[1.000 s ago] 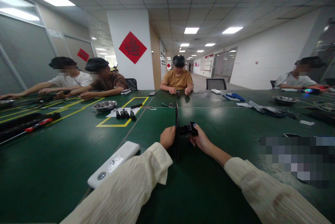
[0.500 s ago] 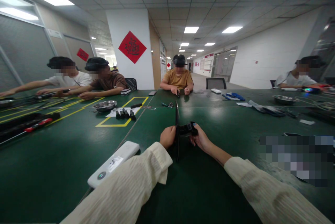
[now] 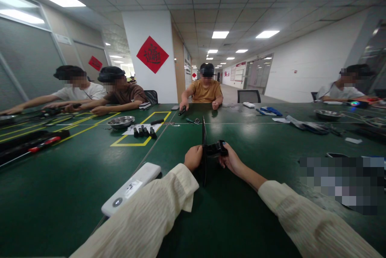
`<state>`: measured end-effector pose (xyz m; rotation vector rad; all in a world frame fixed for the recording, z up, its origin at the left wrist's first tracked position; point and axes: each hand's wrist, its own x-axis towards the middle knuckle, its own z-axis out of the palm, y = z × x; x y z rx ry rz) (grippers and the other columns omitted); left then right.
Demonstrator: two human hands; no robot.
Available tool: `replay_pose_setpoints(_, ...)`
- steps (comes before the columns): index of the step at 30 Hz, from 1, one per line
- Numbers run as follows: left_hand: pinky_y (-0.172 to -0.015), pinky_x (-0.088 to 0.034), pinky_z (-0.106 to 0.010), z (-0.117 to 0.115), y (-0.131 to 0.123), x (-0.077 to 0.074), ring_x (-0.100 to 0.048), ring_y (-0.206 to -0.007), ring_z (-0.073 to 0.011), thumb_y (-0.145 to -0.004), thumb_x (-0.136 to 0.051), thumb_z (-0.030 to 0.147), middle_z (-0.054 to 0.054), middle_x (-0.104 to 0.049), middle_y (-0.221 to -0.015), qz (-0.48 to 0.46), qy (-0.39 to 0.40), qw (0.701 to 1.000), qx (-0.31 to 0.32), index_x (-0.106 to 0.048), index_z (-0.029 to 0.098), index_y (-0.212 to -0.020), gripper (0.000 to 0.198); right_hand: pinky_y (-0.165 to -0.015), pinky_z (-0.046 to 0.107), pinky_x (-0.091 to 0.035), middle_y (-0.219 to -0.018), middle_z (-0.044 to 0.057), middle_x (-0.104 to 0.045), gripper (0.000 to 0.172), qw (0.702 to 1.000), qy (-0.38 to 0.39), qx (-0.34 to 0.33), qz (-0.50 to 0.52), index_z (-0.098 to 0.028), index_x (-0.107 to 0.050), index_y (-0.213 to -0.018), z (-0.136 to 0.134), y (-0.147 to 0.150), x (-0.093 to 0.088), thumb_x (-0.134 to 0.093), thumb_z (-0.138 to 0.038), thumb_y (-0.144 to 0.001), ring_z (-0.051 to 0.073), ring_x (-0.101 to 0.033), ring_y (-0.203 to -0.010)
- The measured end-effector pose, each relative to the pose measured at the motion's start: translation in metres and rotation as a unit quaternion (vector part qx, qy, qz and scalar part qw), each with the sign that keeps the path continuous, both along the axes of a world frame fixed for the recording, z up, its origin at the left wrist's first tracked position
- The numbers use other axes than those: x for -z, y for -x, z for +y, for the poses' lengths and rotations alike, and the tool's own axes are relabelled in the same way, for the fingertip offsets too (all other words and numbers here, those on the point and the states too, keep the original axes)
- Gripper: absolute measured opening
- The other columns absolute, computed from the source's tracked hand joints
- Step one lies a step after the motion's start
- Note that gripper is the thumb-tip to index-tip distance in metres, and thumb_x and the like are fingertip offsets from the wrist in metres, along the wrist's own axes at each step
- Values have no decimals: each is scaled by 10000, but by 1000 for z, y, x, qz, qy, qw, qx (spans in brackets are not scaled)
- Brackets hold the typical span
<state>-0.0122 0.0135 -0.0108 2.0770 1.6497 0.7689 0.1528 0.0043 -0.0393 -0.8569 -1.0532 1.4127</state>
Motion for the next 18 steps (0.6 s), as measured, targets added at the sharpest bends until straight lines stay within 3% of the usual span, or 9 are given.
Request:
replay_pose_setpoints(9, -674, -430, -271, 2, -1, 1, -614, -837, -223, -868, -393, 241, -137, -684, -908, 9, 8, 1000, -7, -682, 99, -857, 322, -257, 167, -288, -433, -72, -494, 283, 1000, -6, -7, 3, -219, -406, -949, 5, -1, 7, -395, -464, -809, 119, -472, -314)
replay_pose_setpoints(18, -711, -437, -271, 3, -1, 3, -612, -865, -221, -854, -422, 254, -132, -688, -930, 16, 5, 1000, -7, -684, 104, -883, 304, -262, 169, -284, -413, -64, -491, 260, 1000, 11, -8, -2, -216, -397, -927, -1, 0, -2, -369, -449, -815, 119, -452, -303)
